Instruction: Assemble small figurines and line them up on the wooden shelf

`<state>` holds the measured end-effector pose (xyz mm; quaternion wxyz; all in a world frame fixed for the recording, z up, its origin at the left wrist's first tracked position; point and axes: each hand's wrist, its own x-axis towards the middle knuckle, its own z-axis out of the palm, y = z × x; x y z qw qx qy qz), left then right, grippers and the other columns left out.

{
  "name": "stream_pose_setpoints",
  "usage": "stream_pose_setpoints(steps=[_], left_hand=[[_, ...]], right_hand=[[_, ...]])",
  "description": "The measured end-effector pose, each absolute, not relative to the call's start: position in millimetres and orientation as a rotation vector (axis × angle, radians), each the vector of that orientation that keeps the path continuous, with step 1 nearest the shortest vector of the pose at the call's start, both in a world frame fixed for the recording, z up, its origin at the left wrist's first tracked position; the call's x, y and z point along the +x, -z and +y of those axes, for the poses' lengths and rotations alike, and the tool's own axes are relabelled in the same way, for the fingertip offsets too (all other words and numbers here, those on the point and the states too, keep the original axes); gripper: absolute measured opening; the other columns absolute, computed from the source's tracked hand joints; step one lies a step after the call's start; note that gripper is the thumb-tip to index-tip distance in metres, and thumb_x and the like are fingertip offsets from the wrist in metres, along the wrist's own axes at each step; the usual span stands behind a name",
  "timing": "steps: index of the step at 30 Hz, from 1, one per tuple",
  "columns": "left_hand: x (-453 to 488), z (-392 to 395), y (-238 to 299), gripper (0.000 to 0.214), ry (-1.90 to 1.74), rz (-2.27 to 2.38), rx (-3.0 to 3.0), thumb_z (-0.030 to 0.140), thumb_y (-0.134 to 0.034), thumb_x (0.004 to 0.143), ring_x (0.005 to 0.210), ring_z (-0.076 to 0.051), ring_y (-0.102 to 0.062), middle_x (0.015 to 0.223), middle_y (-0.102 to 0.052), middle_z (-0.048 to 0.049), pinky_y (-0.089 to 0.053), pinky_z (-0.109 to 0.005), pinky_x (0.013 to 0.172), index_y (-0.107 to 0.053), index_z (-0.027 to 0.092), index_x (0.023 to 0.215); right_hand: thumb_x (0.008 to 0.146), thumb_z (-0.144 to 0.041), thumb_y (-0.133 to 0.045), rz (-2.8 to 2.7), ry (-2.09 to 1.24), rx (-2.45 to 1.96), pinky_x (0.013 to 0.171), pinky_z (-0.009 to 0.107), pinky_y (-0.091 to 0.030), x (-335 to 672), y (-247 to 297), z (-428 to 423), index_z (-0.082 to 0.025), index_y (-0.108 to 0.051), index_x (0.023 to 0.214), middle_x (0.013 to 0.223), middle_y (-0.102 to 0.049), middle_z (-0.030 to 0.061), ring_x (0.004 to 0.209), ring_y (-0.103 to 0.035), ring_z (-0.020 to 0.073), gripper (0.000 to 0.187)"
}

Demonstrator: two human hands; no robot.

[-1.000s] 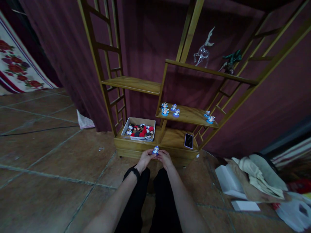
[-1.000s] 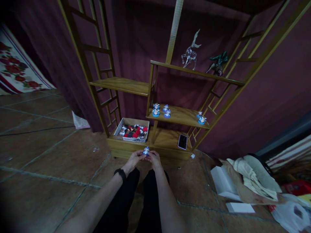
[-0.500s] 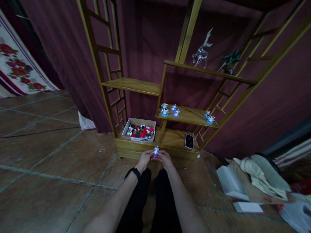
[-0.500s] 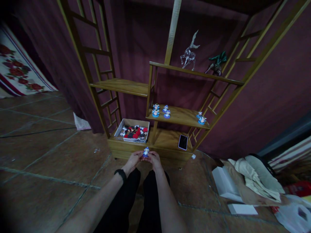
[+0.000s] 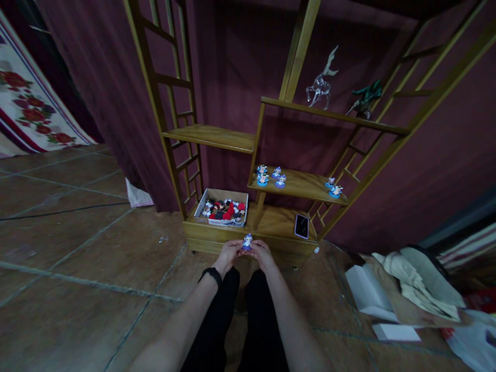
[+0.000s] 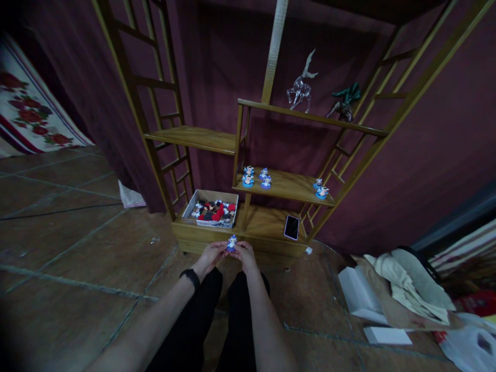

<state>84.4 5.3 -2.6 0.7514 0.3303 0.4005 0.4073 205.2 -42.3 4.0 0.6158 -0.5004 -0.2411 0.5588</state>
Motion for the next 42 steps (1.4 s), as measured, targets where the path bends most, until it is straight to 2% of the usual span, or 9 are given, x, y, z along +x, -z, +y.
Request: stream_pose_setpoints(steps=[12, 19, 31, 38, 42], left_hand=[[87.1, 4.6, 2.2, 0.012, -0.914, 0.864, 0.723, 0.012, -0.07, 0.061, 0.046, -0.007, -0.055, 0.061, -0.067, -0.0066, -0.046, -0.018, 0.05, -0.069, 0.009, 0.073], [87.6, 4.5, 3.9, 0.014, -0.875, 0.919, 0.808, 0.008, -0.07, 0.057, 0.045, -0.007, -0.054, 0.059, -0.066, -0.0049, -0.042, -0.017, 0.047, -0.069, 0.009, 0.071], [94.8, 4.1, 5.3, 0.009, -0.914, 1.036, 0.866, 0.01, -0.073, 0.053, 0.039, -0.007, -0.049, 0.049, -0.061, -0.0021, -0.037, -0.018, 0.041, -0.068, 0.01, 0.061], [90.6, 5.1, 7.1, 0.018, -0.886, 0.981, 0.812, 0.01, -0.074, 0.053, 0.046, -0.008, -0.055, 0.058, -0.065, -0.0048, -0.041, -0.018, 0.046, -0.069, 0.009, 0.07], [88.9, 7.1, 6.6, 0.014, -0.87, 0.981, 0.794, 0.01, -0.073, 0.056, 0.045, -0.007, -0.055, 0.059, -0.065, -0.0055, -0.042, -0.017, 0.046, -0.068, 0.009, 0.069]], right_hand=[[0.055, -0.032, -0.072, -0.593, -1.253, -1.155, 0.069, 0.033, -0.052, 200.0, -1.6, -38.7, -0.018, -0.055, 0.066, 0.064, -0.065, -0.0004, 0.062, -0.065, 0.0157, 0.025], [0.05, -0.03, -0.075, -0.595, -1.227, -1.168, 0.068, 0.032, -0.053, 200.8, 8.0, -36.6, -0.017, -0.054, 0.063, 0.07, -0.065, -0.0013, 0.063, -0.063, 0.0139, 0.028], [0.048, -0.026, -0.075, -0.583, -1.19, -1.196, 0.065, 0.031, -0.054, 202.2, 14.3, -32.9, -0.018, -0.051, 0.06, 0.062, -0.062, -0.0031, 0.059, -0.063, 0.0134, 0.028], [0.051, -0.029, -0.072, -0.549, -1.204, -1.156, 0.064, 0.031, -0.055, 201.3, 6.5, -34.8, -0.018, -0.054, 0.06, 0.062, -0.063, -0.002, 0.06, -0.062, 0.0139, 0.024], [0.052, -0.029, -0.072, -0.539, -1.228, -1.149, 0.066, 0.031, -0.054, 201.6, 1.4, -35.8, -0.017, -0.056, 0.061, 0.062, -0.064, -0.0004, 0.062, -0.063, 0.0141, 0.022]])
